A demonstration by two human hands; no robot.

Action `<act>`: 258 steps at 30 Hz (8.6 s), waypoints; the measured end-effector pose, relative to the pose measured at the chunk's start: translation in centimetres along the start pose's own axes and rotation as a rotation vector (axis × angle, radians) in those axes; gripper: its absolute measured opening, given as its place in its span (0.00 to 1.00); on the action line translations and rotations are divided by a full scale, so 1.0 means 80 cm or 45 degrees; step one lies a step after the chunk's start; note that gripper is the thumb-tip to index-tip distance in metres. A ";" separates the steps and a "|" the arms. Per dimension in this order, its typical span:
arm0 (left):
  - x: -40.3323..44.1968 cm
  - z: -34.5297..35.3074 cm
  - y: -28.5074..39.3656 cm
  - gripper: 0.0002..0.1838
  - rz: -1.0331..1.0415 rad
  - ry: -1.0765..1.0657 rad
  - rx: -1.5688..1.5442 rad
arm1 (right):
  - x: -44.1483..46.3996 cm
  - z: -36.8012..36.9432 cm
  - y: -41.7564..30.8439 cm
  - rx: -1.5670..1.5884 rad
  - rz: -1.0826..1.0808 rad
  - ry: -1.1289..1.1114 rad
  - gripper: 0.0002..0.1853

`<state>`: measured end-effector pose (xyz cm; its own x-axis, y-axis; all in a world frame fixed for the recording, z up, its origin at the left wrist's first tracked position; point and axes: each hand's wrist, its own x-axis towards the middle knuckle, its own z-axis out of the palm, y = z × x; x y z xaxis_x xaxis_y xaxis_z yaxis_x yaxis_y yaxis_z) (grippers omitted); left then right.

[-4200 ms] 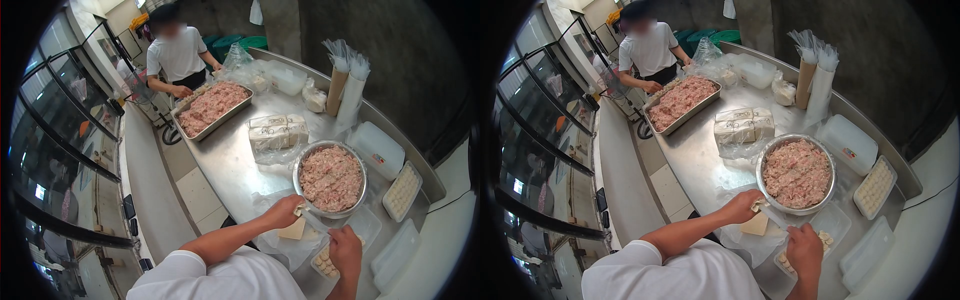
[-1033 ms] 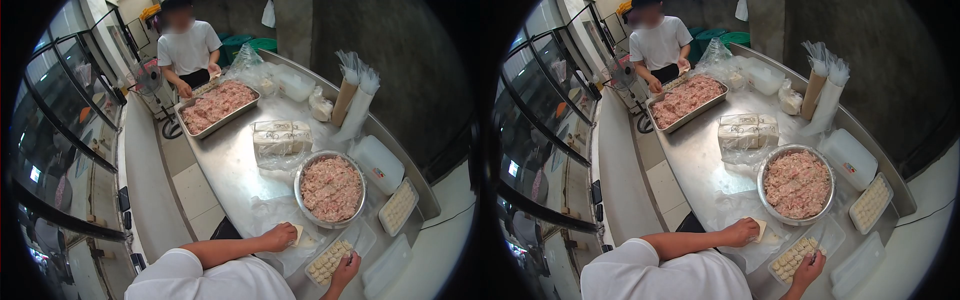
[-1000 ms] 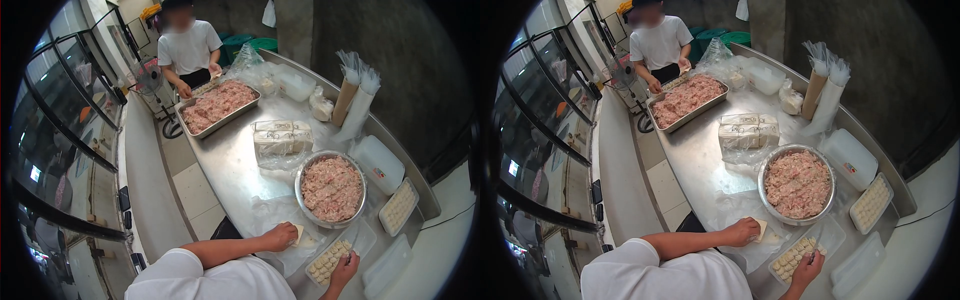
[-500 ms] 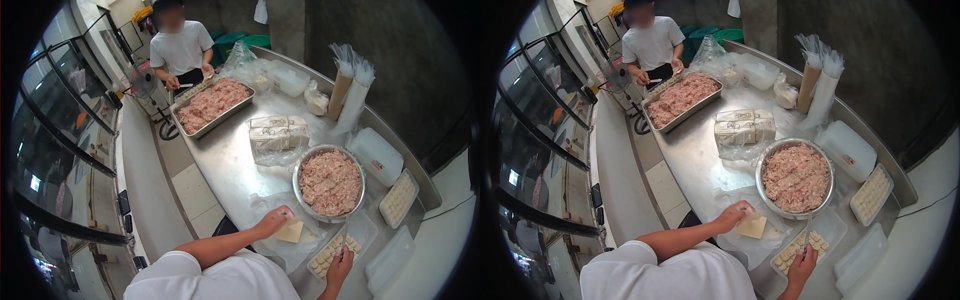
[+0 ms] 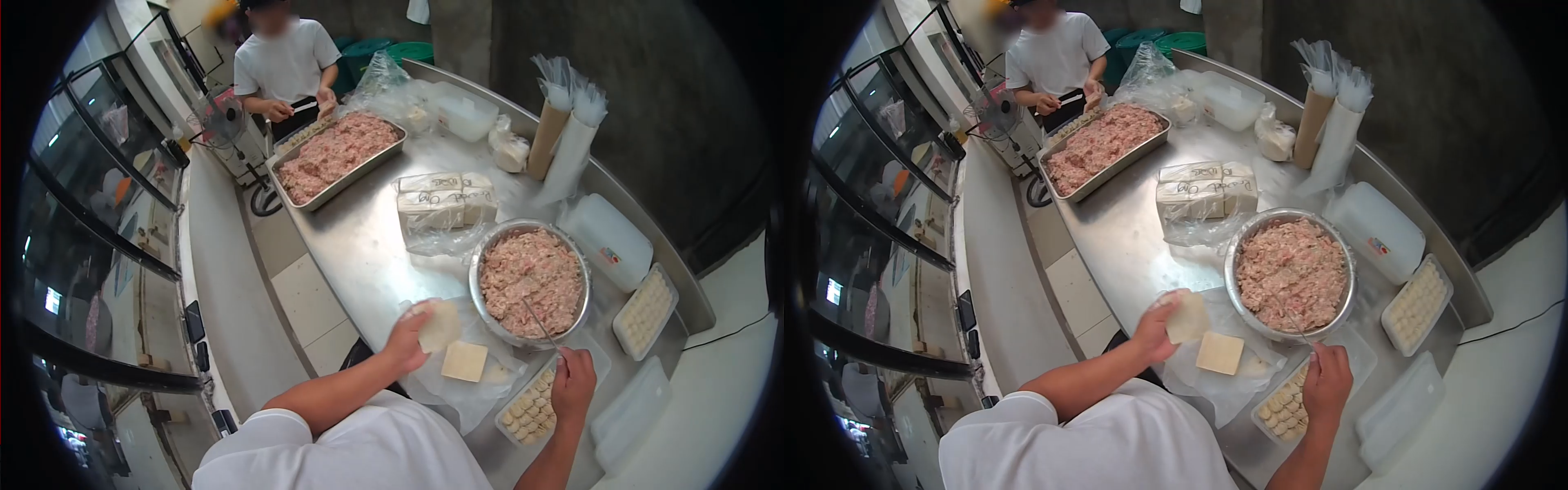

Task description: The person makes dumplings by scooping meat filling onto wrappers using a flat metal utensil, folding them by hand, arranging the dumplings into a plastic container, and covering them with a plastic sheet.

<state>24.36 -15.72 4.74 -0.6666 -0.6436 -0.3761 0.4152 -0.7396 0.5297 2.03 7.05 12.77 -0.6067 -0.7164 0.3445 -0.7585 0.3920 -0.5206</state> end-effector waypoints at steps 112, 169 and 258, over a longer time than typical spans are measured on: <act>-0.026 -0.035 0.015 0.19 0.195 0.197 -0.396 | -0.035 0.118 -0.095 0.367 -0.331 -0.431 0.12; 0.026 0.072 -0.054 0.18 0.536 -0.803 1.989 | -0.080 -0.036 -0.031 0.141 0.097 -0.308 0.12; 0.040 -0.055 -0.062 0.09 -0.074 -0.230 0.640 | 0.077 0.025 0.056 -0.208 -0.304 -0.461 0.11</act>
<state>22.87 -15.01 -2.44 -0.7939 -0.5277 -0.3020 0.0568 -0.5589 0.8273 -4.65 3.29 10.99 -0.3104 -0.9417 0.1298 -0.9119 0.2565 -0.3203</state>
